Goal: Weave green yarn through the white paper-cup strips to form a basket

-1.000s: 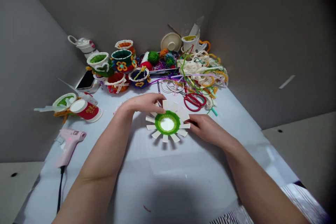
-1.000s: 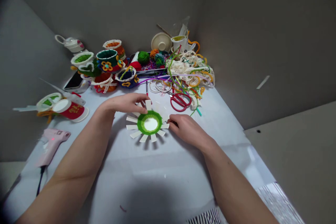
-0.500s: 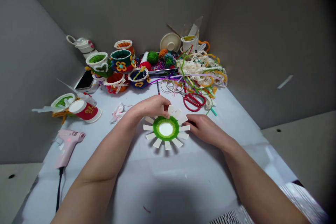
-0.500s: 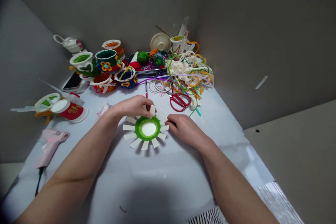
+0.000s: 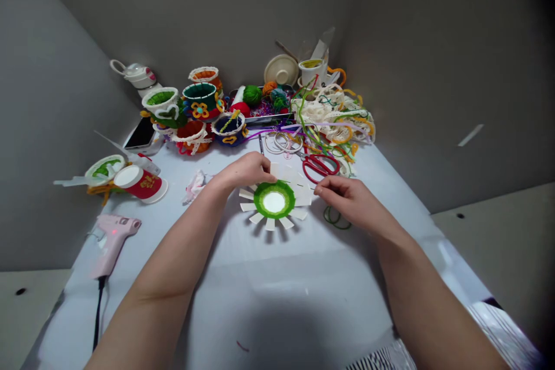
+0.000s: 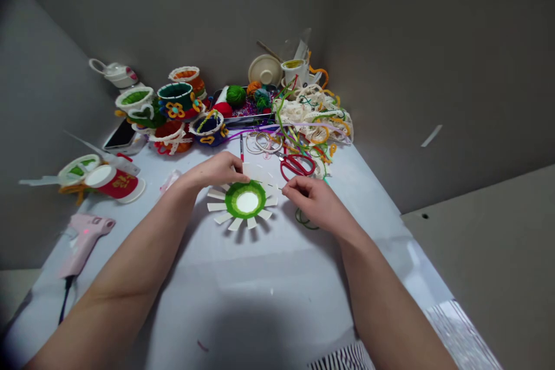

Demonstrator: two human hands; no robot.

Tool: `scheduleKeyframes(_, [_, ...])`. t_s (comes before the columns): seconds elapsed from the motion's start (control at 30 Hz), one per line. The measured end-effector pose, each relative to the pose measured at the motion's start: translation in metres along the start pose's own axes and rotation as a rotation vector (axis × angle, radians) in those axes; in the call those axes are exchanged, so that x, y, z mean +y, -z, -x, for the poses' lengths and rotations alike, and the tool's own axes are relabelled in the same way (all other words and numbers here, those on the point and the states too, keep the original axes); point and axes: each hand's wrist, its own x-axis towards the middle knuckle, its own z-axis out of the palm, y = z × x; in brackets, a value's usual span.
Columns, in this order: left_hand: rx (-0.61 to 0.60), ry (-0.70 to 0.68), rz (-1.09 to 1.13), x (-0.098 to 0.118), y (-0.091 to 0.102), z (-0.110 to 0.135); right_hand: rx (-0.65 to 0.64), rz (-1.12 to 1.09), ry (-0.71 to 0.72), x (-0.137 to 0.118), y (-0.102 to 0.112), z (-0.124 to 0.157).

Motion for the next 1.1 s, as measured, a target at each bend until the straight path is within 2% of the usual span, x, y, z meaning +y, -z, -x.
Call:
scheduleKeyframes(0.2, [-0.009,0.007,-0.001,0.001,-0.001,0.001,0.076,-0.104,0.012,-0.007,-0.002,0.002])
scheduleKeyframes(0.53, [-0.026,0.012,0.022,0.001,-0.001,0.000,0.069,-0.022,0.093,-0.013,-0.003,0.006])
scheduleKeyframes(0.7, [-0.013,0.010,0.011,0.001,-0.001,0.000,0.024,-0.005,0.079,-0.009,-0.003,0.005])
scheduleKeyframes(0.87, [0.001,0.085,0.055,-0.002,0.002,0.000,-0.055,0.205,0.044,0.000,-0.005,0.001])
scheduleKeyframes(1.0, [-0.059,0.155,0.202,-0.006,0.003,0.002,-0.143,0.401,0.107,0.003,-0.010,0.000])
scheduleKeyframes(1.1, [-0.102,0.150,0.259,-0.007,0.004,0.004,-0.147,0.460,0.130,0.000,-0.013,0.000])
